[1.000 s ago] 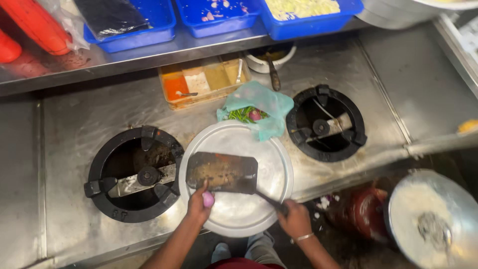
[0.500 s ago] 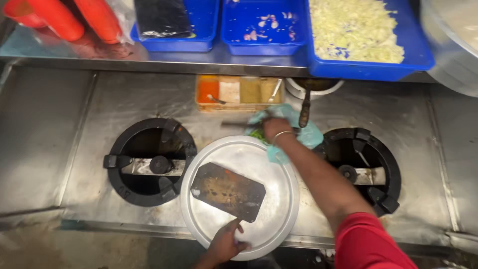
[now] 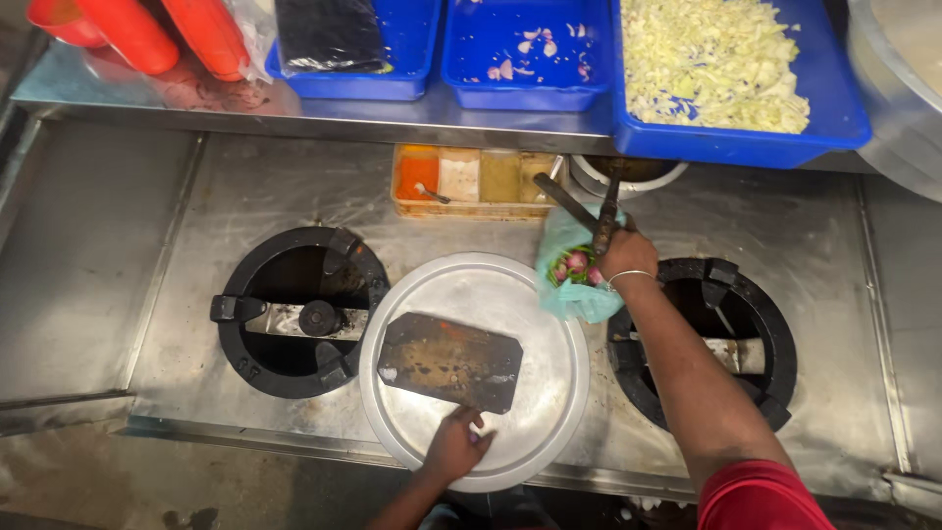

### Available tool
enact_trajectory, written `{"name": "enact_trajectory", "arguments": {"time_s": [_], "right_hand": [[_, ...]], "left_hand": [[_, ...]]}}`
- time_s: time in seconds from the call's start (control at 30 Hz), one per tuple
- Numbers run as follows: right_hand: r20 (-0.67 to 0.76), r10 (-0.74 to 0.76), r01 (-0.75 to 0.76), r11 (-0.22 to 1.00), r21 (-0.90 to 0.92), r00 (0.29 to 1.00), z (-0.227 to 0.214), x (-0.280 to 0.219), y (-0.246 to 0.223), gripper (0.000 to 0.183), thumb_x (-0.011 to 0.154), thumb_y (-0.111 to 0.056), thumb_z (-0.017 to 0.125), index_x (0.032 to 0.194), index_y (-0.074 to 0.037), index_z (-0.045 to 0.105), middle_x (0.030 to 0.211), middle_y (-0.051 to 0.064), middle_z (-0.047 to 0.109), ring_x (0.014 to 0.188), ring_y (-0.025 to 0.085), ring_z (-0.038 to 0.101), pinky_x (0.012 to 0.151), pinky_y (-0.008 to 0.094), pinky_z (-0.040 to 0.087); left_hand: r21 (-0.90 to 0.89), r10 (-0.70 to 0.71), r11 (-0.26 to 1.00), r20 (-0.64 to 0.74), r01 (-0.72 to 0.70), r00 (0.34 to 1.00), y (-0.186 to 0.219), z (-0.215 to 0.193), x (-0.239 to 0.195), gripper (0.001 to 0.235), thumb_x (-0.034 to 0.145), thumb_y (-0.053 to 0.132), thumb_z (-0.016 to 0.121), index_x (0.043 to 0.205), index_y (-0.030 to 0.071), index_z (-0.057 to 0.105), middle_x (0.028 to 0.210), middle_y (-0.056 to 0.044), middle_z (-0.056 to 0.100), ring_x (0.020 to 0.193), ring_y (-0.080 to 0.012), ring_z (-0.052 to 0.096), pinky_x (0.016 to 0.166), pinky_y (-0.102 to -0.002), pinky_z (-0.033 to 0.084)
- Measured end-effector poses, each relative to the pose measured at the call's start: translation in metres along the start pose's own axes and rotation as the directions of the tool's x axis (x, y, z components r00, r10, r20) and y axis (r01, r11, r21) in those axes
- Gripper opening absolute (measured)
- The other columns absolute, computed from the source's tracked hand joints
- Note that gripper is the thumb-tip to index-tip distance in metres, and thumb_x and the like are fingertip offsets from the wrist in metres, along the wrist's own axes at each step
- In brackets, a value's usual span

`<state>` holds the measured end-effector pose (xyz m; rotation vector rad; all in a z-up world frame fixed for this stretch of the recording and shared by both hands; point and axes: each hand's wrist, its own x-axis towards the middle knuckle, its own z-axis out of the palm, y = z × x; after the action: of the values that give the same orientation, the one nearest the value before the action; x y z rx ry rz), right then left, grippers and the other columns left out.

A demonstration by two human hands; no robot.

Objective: The person uses a large knife to peel and chop red onions on a metal lid placed over a gas stove burner. They repeatedly slice the onions into small pieces, which fall onto the floor and into a nearby container.

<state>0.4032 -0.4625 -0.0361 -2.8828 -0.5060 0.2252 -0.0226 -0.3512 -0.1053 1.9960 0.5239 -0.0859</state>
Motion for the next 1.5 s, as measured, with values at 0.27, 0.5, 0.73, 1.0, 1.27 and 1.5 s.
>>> {"name": "enact_trajectory", "arguments": {"time_s": [0.27,0.5,0.73,1.0,1.27,1.5], "right_hand": [[-0.059,-0.367,0.366,0.930,-0.033,0.928,0.029,-0.081,-0.003,0.035,0.084,-0.011,0.066,0.119,-0.012,0.071,0.143,0.021,0.052,0.091,0.039,0.070,0.082,0.049,0.057],[-0.027,-0.011,0.010,1.000,-0.028,1.000,0.043,-0.063,-0.008,0.043,0.082,-0.011,0.066,0.124,-0.019,0.069,0.140,0.021,0.048,0.101,0.045,0.064,0.089,0.049,0.054],[0.014,0.090,-0.091,0.993,0.075,0.996,0.028,-0.084,-0.017,0.057,0.077,-0.009,0.069,0.132,-0.020,0.059,0.130,0.018,0.051,0.113,0.042,0.058,0.094,0.049,0.051],[-0.151,-0.102,0.111,0.992,0.055,0.983,0.026,-0.125,-0.002,0.043,0.082,-0.019,0.077,0.123,-0.021,0.062,0.123,0.009,0.064,0.118,0.035,0.059,0.093,0.048,0.051],[-0.396,-0.056,0.122,0.982,0.143,0.917,0.028,-0.175,-0.003,0.041,0.083,-0.011,0.075,0.122,-0.013,0.061,0.112,0.014,0.068,0.110,0.040,0.061,0.086,0.051,0.050],[-0.471,0.044,0.210,0.856,0.473,0.881,0.029,-0.275,-0.066,0.047,0.079,-0.009,0.075,0.125,-0.011,0.066,0.104,0.014,0.071,0.092,0.035,0.069,0.079,0.045,0.055]], "left_hand": [[-0.479,0.331,0.873,0.440,-0.093,0.835,0.019,-0.040,0.046,0.034,0.075,0.005,0.089,0.102,0.005,0.068,0.104,-0.003,0.069,0.100,-0.0146,0.065,0.089,-0.031,0.054],[0.027,0.262,0.964,0.099,-0.266,0.960,0.041,-0.064,0.180,0.030,0.071,0.010,0.080,0.097,0.009,0.065,0.096,-0.011,0.065,0.091,-0.0269,0.067,0.082,-0.038,0.056],[0.247,0.092,0.957,0.236,-0.151,0.968,0.010,-0.047,0.240,0.030,0.095,0.040,0.066,0.106,0.013,0.073,0.110,-0.015,0.072,0.104,-0.0337,0.068,0.090,-0.046,0.052],[-0.077,0.288,0.939,-0.355,-0.334,0.890,-0.006,-0.085,0.194,0.027,0.096,0.028,0.070,0.103,0.002,0.075,0.091,-0.015,0.076,0.085,-0.0261,0.073,0.078,-0.037,0.055],[-0.595,0.139,0.797,0.013,-0.104,0.990,0.004,-0.047,0.117,0.024,0.101,0.026,0.067,0.096,0.003,0.073,0.085,-0.003,0.072,0.073,-0.0132,0.064,0.070,-0.029,0.051],[-0.692,-0.114,0.544,0.500,0.475,0.858,0.035,-0.049,0.105,0.032,0.093,0.040,0.059,0.116,0.018,0.064,0.103,-0.001,0.070,0.087,-0.0159,0.072,0.074,-0.034,0.059]]}}
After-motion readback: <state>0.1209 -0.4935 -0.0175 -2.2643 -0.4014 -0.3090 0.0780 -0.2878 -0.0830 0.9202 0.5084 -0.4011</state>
